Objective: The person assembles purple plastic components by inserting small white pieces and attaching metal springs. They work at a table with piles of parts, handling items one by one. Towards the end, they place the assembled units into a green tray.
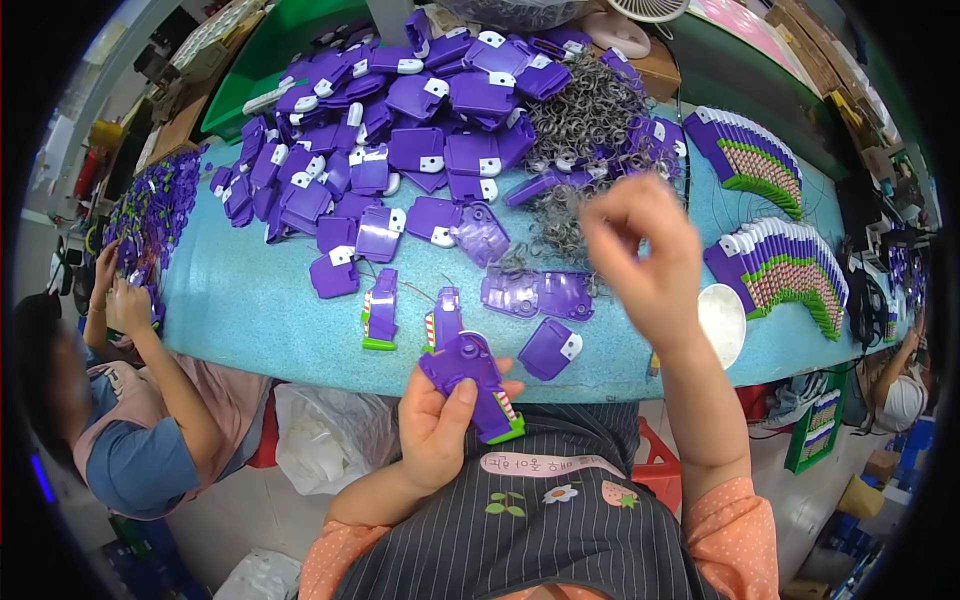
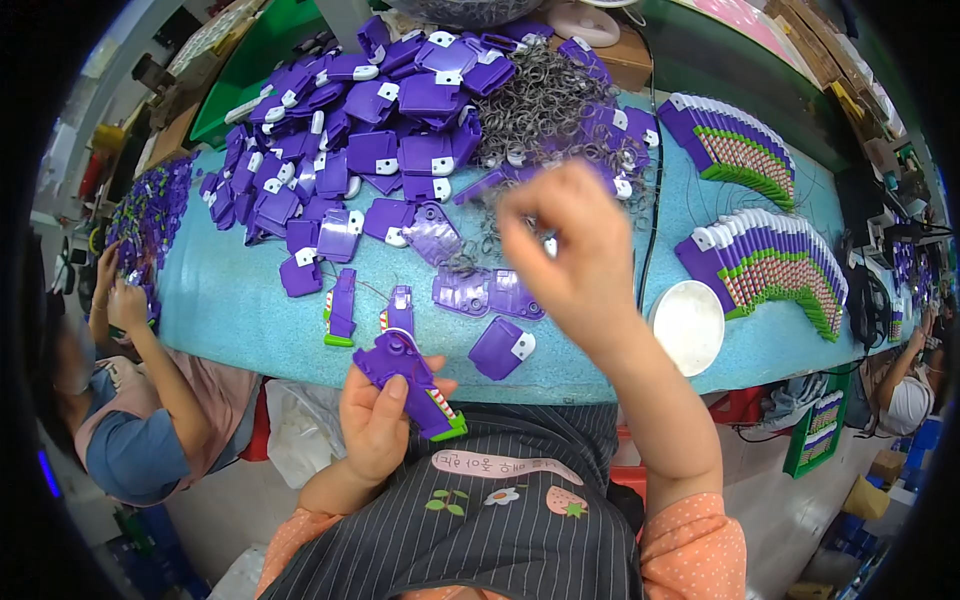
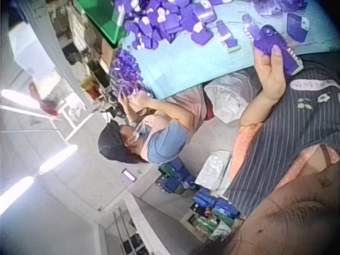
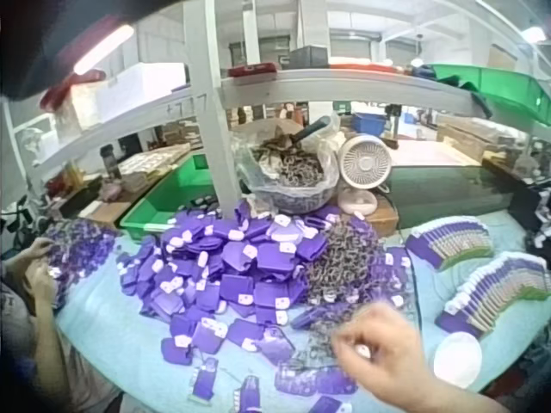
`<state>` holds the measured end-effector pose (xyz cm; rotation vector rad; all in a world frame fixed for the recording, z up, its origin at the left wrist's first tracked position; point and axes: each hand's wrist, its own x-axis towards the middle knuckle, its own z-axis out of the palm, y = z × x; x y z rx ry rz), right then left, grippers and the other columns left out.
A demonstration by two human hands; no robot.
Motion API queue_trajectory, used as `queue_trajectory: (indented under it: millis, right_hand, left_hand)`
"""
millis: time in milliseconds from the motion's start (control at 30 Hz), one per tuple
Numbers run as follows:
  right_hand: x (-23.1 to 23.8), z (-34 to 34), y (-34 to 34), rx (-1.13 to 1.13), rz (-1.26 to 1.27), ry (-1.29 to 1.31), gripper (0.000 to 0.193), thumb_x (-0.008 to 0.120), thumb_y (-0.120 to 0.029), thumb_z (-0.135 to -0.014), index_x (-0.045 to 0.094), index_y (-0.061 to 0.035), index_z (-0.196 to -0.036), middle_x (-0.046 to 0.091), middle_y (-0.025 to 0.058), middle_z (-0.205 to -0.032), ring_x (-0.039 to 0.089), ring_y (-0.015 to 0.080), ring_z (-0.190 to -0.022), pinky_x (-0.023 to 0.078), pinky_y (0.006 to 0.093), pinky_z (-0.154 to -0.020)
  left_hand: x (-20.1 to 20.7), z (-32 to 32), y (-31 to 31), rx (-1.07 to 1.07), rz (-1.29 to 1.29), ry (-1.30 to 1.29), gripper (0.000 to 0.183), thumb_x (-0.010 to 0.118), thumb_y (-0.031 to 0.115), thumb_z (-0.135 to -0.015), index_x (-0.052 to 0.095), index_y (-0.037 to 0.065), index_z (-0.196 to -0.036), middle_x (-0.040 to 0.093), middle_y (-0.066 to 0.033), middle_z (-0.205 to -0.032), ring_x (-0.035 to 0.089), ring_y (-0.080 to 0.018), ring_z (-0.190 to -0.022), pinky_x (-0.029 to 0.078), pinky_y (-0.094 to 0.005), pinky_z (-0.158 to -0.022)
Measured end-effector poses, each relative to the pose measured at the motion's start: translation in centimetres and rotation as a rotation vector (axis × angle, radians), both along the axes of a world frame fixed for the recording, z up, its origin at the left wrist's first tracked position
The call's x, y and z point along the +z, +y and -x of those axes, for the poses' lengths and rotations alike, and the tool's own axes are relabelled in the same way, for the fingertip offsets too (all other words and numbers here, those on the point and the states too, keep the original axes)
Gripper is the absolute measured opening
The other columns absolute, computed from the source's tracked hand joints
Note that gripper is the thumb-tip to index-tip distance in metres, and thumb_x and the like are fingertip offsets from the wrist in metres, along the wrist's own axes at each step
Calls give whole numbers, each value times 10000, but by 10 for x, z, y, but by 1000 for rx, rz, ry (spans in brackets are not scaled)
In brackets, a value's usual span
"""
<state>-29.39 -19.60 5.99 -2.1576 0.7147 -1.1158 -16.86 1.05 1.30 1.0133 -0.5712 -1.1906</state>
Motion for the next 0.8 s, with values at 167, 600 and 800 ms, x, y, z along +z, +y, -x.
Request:
queue_trajectory:
  millis: [167, 600, 800]
  right_hand:
    - [-32, 32, 68, 108, -290, 119, 89, 644, 11, -723, 623, -23, -803, 537, 70, -792, 537, 150, -691, 412, 248, -575]
    - [-62, 68, 63, 140, -829, -309, 57, 575, -11, -866, 587, 18, -914, 533, 73, -969, 523, 119, -879, 426, 250, -782]
    - [-71, 68, 68, 261, -1174, -668, 67, 584, -97, -884, 615, -52, -923, 474, 69, -1168, 456, 123, -1012, 354, 288, -889]
  left_hand:
    - [-3, 1, -18, -76, -72, 269, 362, 411, 102, -954, 333, 0, -1293, 478, -242, -1273, 637, -280, -952, 531, -377, -832]
    - [-18, 22, -52, -181, 114, 47, 302, 393, 69, -967, 336, -17, -1251, 479, -187, -1281, 597, -242, -1042, 491, -348, -901]
    - [-9, 16, -65, -368, -139, 499, 357, 446, 146, -953, 382, 17, -1280, 507, -163, -1263, 632, -272, -970, 539, -362, -824]
